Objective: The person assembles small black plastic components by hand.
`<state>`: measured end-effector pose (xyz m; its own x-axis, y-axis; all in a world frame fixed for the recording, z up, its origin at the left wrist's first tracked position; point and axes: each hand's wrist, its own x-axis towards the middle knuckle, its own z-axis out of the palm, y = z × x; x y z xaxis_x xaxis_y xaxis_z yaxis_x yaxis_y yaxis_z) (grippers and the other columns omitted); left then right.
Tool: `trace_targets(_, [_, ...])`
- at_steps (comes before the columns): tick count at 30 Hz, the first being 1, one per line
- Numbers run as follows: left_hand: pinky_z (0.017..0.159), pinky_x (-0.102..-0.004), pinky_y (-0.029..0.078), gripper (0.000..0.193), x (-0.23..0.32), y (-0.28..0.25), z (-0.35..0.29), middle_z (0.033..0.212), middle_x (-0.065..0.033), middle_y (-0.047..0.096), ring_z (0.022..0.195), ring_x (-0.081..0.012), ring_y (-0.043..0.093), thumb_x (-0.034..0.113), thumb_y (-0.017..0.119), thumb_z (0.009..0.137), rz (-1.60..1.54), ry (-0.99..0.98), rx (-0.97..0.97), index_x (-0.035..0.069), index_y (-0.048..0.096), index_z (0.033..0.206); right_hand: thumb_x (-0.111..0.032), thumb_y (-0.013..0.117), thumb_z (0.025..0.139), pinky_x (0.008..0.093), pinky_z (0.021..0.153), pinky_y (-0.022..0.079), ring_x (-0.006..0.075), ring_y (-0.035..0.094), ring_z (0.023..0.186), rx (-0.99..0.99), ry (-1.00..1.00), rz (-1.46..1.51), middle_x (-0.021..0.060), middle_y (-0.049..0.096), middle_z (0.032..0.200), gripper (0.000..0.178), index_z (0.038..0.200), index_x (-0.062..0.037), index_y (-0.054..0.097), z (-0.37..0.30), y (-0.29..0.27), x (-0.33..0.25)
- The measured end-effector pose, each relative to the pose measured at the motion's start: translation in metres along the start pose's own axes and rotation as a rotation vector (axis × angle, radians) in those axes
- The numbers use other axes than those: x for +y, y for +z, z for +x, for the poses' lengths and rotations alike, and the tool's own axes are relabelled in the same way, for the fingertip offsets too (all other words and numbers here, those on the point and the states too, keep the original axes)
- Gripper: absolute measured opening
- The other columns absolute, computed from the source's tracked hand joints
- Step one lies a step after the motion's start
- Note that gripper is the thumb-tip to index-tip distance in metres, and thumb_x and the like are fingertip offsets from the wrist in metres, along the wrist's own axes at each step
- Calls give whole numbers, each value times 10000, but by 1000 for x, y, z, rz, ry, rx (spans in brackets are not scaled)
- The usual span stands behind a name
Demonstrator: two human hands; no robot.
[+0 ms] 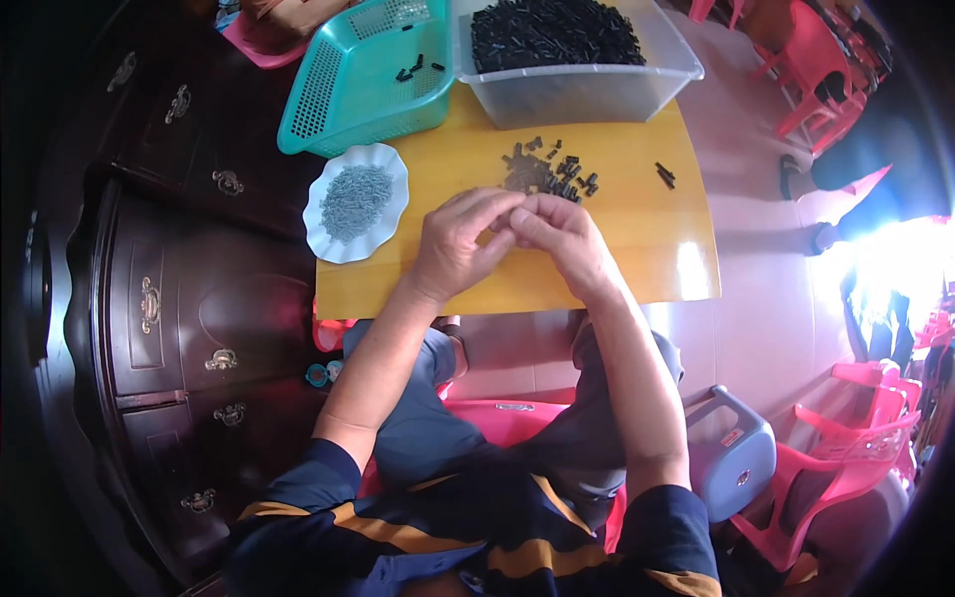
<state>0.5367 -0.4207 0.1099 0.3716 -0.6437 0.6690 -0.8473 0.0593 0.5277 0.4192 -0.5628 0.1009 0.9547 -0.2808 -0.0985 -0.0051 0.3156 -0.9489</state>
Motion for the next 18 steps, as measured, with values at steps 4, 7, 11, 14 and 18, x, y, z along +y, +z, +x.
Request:
trace_targets(4, [712,-369,578,522,6,-5,-4,944,-99,709,838,-277,709,196,839,774,-44,-107,-28,100,641,1248,-142,629,1018,267,780,533,124,674,881,189,-167,-185,77,722,937,178,1069,26,659,-13,-3,-13])
trace_targets(7, [668,-378,565,392,1,-5,-7,866,-86,700,779,-272,701,230,821,808,-104,-282,-72,111,681,1154,-131,648,997,257,693,534,122,682,763,311,-264,-347,55,720,838,153,1045,13,671,-13,2,-33])
trace_targets(11, [626,-412,540,114,-4,2,-9,779,-62,682,730,-274,682,205,739,880,-16,-121,-97,104,692,902,-173,719,913,305,625,534,183,691,639,276,-453,-821,100,686,701,166,941,-13,686,10,48,-83])
trace_targets(14, [629,-411,543,93,-11,-2,-14,779,-60,680,734,-268,683,200,719,893,47,-99,-125,113,686,889,-202,705,906,400,683,566,358,702,728,150,-639,-1084,136,736,814,181,995,-45,710,64,85,-115])
trace_targets(18, [628,-414,545,72,-11,-2,-10,791,-59,682,728,-282,681,178,710,896,43,-67,-193,108,693,904,-177,678,913,431,749,585,371,713,829,232,-927,-1120,142,748,914,278,1182,-109,682,131,92,-133])
